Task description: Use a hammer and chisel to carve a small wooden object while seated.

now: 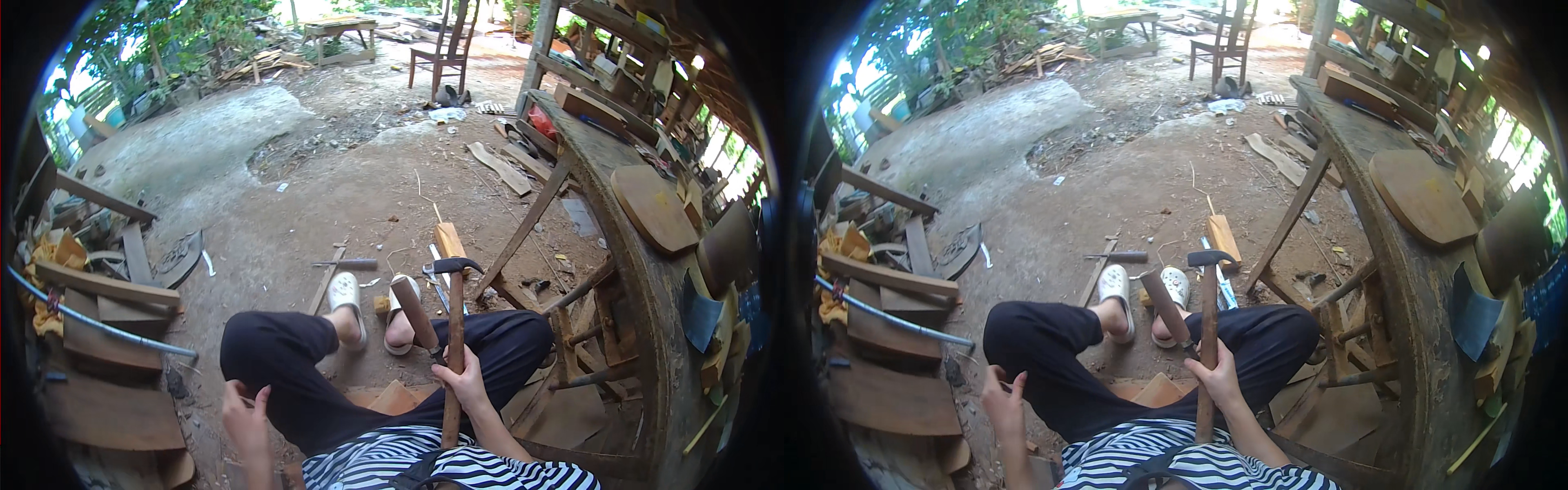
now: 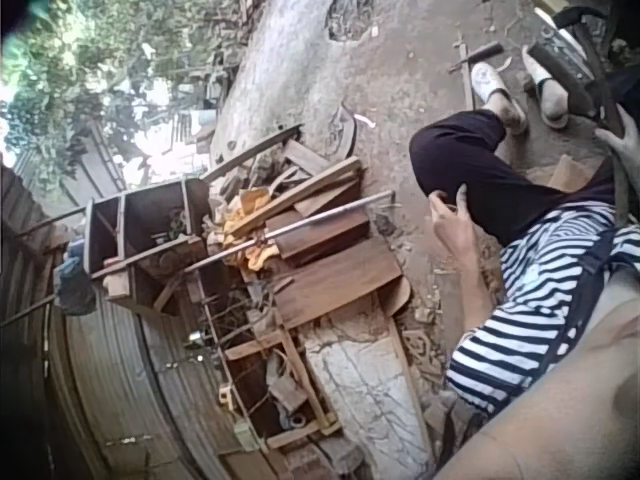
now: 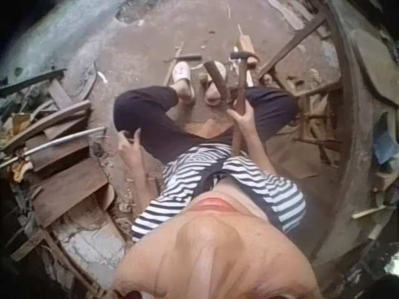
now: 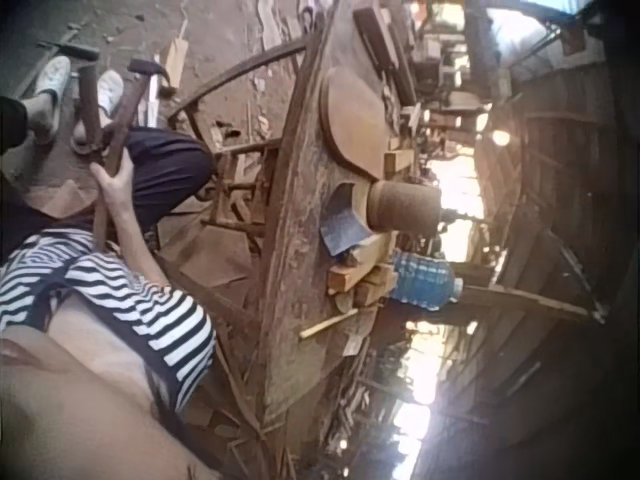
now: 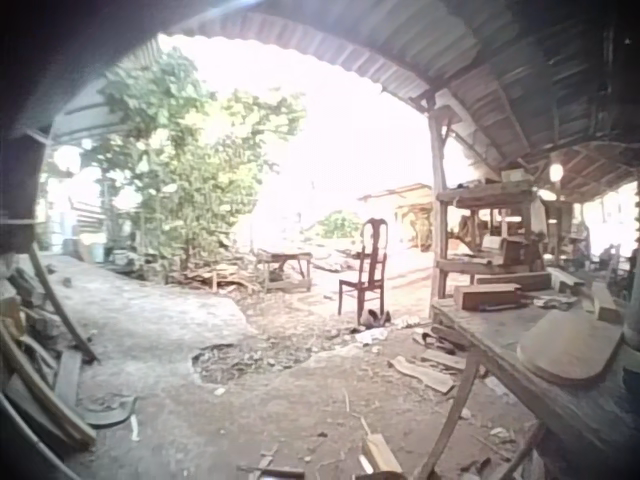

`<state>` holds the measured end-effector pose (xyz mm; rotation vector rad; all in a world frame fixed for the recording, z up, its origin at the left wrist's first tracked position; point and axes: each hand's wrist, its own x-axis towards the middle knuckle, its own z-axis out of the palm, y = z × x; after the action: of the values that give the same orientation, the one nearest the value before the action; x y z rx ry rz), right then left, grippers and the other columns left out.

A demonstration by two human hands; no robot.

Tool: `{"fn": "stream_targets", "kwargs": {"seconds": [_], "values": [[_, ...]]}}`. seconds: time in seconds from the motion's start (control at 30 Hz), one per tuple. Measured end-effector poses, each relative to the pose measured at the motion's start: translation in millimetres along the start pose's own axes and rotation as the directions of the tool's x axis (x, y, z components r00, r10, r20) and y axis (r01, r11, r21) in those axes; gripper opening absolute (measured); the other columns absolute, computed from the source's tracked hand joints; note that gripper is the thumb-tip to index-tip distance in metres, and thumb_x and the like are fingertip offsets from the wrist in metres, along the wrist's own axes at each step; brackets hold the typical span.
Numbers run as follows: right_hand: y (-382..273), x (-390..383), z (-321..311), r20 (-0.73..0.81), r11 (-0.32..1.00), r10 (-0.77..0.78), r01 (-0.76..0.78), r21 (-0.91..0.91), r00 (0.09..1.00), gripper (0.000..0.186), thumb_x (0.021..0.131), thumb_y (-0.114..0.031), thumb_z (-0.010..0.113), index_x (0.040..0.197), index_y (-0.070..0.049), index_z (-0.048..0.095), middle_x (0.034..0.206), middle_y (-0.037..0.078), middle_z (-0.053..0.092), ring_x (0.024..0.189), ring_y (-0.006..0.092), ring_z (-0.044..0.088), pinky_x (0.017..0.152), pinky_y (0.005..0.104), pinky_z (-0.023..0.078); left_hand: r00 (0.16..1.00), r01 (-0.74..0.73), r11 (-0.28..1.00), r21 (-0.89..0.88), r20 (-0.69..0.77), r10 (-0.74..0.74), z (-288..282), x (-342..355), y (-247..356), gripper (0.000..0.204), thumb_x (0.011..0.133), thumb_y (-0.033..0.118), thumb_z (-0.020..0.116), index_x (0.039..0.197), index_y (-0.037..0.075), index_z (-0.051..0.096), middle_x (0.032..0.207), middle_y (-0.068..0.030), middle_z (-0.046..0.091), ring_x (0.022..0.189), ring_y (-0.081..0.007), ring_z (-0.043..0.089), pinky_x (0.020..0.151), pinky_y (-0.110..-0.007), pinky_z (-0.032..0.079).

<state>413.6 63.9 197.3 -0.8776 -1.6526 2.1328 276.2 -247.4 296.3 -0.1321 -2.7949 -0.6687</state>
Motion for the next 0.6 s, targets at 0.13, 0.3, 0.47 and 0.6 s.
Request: {"fn": "stream_targets", "kwargs": {"seconds": [0.13, 0.3, 0.47, 0.6], "values": [[-2, -6, -6, -0.001, 0.999, -0.045, 0.045, -0.022, 0.999, 0.029, 0.076, -0.001, 0.074, 0.093, -0.007, 0.051, 0.076, -0.003, 0.049, 0.061, 0.0054, 0.05, 0.053, 0.0212, 0.041, 0.984, -0.027, 0.951, -0.309, 0.158, 0.079, 7, -19, 10, 0.026, 0.091, 0.01, 0.063, 0.075, -0.004, 0.048, 0.061, -0.0147, 0.043, 0.054, -0.0219, 0.043, 0.053, -0.034, 0.037], [-1, -12, -16, -0.032, 0.995, -0.1, 0.101, 0.018, 0.994, 0.03, 0.078, -0.001, 0.072, 0.095, -0.008, 0.048, 0.072, -0.002, 0.049, 0.054, 0.0073, 0.051, 0.048, 0.0225, 0.041, 0.886, -0.068, 0.907, -0.416, 0.392, 0.246, -43, -24, 3, 0.022, 0.087, 0.004, 0.064, 0.071, -0.004, 0.053, 0.057, -0.0083, 0.047, 0.051, -0.0102, 0.043, 0.049, -0.028, 0.034], [4, -12, -21, -0.113, 0.998, -0.035, 0.041, 0.046, 0.993, 0.029, 0.079, 0.0, 0.071, 0.095, -0.008, 0.048, 0.067, -0.002, 0.05, 0.052, 0.0074, 0.049, 0.047, 0.022, 0.039, 0.926, 0.087, 0.918, -0.387, 0.37, 0.068, -26, -18, 25, 0.017, 0.09, 0.007, 0.062, 0.078, -0.004, 0.058, 0.06, -0.0053, 0.053, 0.053, -0.0086, 0.049, 0.05, -0.027, 0.037], [9, -6, -23, -0.134, 0.995, -0.021, 0.033, 0.089, 0.991, 0.029, 0.08, 0.001, 0.07, 0.095, -0.009, 0.048, 0.067, -0.002, 0.05, 0.051, 0.0074, 0.05, 0.047, 0.0216, 0.039, 0.973, 0.073, 0.672, -0.737, 0.2, 0.113, 27, 0, 65, 0.021, 0.098, 0.013, 0.055, 0.087, -0.002, 0.063, 0.066, -0.0004, 0.055, 0.057, -0.005, 0.05, 0.053, -0.02, 0.039]]}}
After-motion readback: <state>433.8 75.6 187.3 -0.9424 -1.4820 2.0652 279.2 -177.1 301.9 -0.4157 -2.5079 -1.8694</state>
